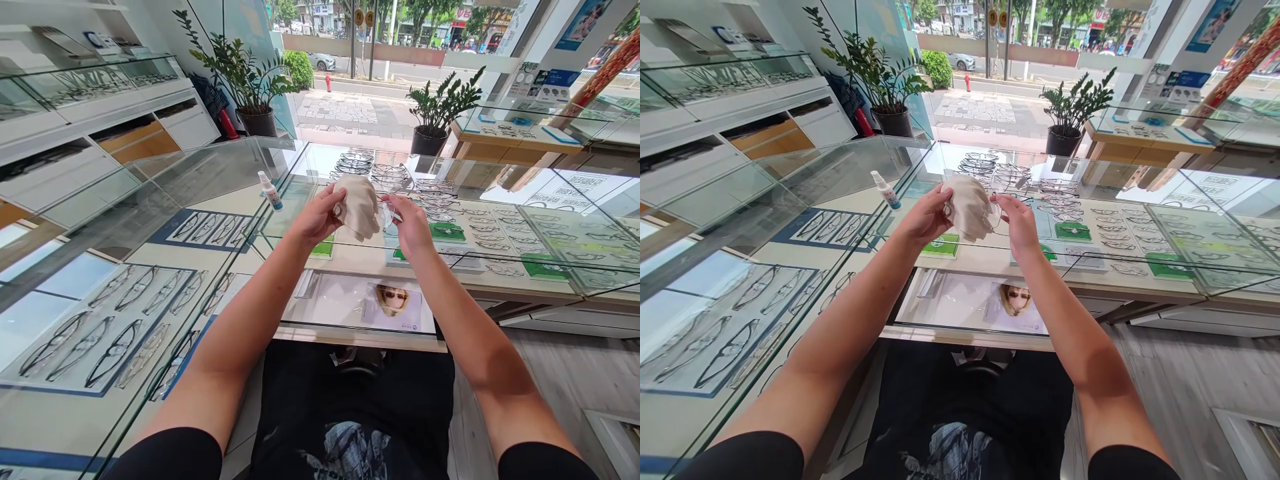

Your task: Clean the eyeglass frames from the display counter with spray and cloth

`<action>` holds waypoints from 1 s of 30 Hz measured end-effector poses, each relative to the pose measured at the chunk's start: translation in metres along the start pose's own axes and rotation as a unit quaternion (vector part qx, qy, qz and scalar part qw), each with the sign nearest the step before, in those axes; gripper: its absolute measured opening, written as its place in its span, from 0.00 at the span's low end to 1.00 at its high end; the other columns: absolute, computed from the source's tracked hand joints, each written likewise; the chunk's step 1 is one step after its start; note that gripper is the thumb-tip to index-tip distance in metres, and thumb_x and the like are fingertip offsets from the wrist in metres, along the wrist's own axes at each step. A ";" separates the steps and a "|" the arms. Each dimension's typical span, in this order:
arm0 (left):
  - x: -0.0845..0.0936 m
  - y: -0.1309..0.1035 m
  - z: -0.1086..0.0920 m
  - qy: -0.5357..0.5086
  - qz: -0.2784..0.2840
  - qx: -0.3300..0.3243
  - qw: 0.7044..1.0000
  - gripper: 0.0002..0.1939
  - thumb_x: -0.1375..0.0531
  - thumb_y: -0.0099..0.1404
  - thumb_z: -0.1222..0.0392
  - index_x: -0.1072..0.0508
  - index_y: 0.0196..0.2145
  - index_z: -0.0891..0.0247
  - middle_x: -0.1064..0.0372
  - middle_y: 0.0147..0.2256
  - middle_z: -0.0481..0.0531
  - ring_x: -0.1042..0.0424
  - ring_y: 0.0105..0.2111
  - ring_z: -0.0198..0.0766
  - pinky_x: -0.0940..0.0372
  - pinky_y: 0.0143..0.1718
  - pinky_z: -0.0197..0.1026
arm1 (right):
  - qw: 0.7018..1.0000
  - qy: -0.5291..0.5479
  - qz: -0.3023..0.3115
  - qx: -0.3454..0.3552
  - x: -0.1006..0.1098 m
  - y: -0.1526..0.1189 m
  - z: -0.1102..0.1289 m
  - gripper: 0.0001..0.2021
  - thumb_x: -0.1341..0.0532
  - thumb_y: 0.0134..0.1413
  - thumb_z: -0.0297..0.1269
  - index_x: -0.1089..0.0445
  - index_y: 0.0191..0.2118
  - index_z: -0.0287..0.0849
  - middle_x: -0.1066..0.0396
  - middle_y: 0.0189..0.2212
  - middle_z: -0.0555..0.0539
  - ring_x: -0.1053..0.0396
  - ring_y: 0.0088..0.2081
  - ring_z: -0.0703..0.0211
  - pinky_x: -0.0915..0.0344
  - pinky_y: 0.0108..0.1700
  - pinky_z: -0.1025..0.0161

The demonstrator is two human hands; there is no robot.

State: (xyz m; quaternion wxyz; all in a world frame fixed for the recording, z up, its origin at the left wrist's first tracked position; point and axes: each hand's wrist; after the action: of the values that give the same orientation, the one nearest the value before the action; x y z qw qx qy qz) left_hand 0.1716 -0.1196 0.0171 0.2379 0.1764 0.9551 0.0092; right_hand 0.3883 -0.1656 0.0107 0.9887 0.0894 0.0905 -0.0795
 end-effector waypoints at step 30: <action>-0.044 -0.017 0.023 0.076 0.005 -0.103 0.992 0.35 0.14 0.44 0.52 0.36 0.35 0.58 0.25 0.34 0.45 0.25 0.35 0.35 0.32 0.37 0.38 | 0.997 0.078 0.002 -0.023 -0.016 -0.006 -0.012 0.20 0.22 0.44 0.58 0.19 0.36 0.50 0.16 0.41 0.49 0.23 0.47 0.52 0.29 0.49 0.57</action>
State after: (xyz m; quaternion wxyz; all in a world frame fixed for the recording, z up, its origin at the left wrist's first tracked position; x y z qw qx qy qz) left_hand 0.2123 -0.1518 0.0149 0.1818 0.1544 0.9634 0.1224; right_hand 0.3695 -0.1670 0.0017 0.9806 0.0727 0.1691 -0.0681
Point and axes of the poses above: each hand's wrist, its own y-axis towards the middle knuckle, its own x-axis out of the back of the hand, z = x × y
